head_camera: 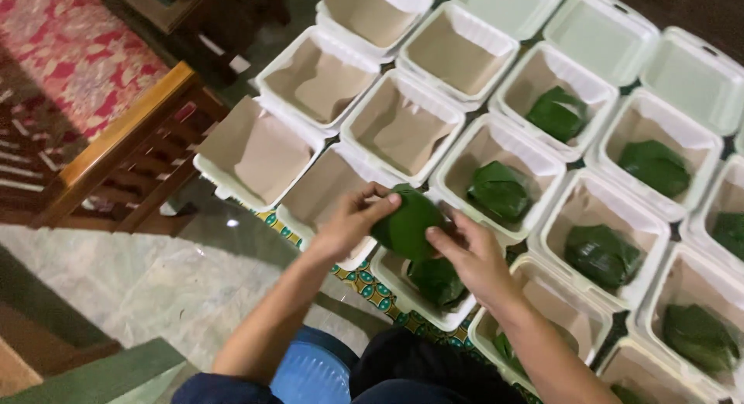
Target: Wrapping portions of white rice in banana leaves and placing them in styrofoam containers.
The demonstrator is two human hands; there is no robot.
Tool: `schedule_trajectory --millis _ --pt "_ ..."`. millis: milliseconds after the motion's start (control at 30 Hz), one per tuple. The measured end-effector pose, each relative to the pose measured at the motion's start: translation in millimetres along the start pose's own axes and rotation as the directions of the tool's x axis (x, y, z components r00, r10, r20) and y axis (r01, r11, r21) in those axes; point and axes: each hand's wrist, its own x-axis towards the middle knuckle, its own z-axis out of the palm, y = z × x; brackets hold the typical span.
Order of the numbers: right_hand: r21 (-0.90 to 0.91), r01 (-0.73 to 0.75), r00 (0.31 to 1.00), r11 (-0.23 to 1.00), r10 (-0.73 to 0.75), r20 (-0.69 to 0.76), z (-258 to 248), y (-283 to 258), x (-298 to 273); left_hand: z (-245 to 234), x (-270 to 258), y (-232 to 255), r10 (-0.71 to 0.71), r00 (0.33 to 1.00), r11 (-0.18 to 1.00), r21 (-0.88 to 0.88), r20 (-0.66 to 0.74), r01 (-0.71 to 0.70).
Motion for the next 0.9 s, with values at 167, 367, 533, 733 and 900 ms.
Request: schedule_trajectory --millis 167,367,533,733,900 --pt "-0.045 -0.055 0.994 0.997 0.059 0.088 47.7 18.0 44.6 -71.4 14.8 -48.6 -0.019 0.999 0.995 0.093 -0.049 0.023" --pt "-0.209 -0.108 0.969 0.972 0.149 0.195 84.0 36.9 89.7 -97.5 11.9 -37.2 -0.328 0.904 0.881 0.257 -0.274 0.398" --pt "-0.441 -0.180 0.943 0.879 0.282 0.177 95.2 43.7 109.6 -113.6 37.0 -89.0 -0.411 0.873 0.874 0.160 -0.261 0.459" --pt "-0.633 -0.175 0.910 0.754 0.369 0.189 97.9 53.5 118.9 -106.8 40.6 -95.5 -0.357 0.895 0.842 0.322 -0.268 0.432" --pt "-0.588 -0.211 0.905 0.781 0.384 0.185 94.8 66.2 121.7 -100.4 46.7 -115.9 -0.103 0.933 0.800 0.528 -0.346 0.285"
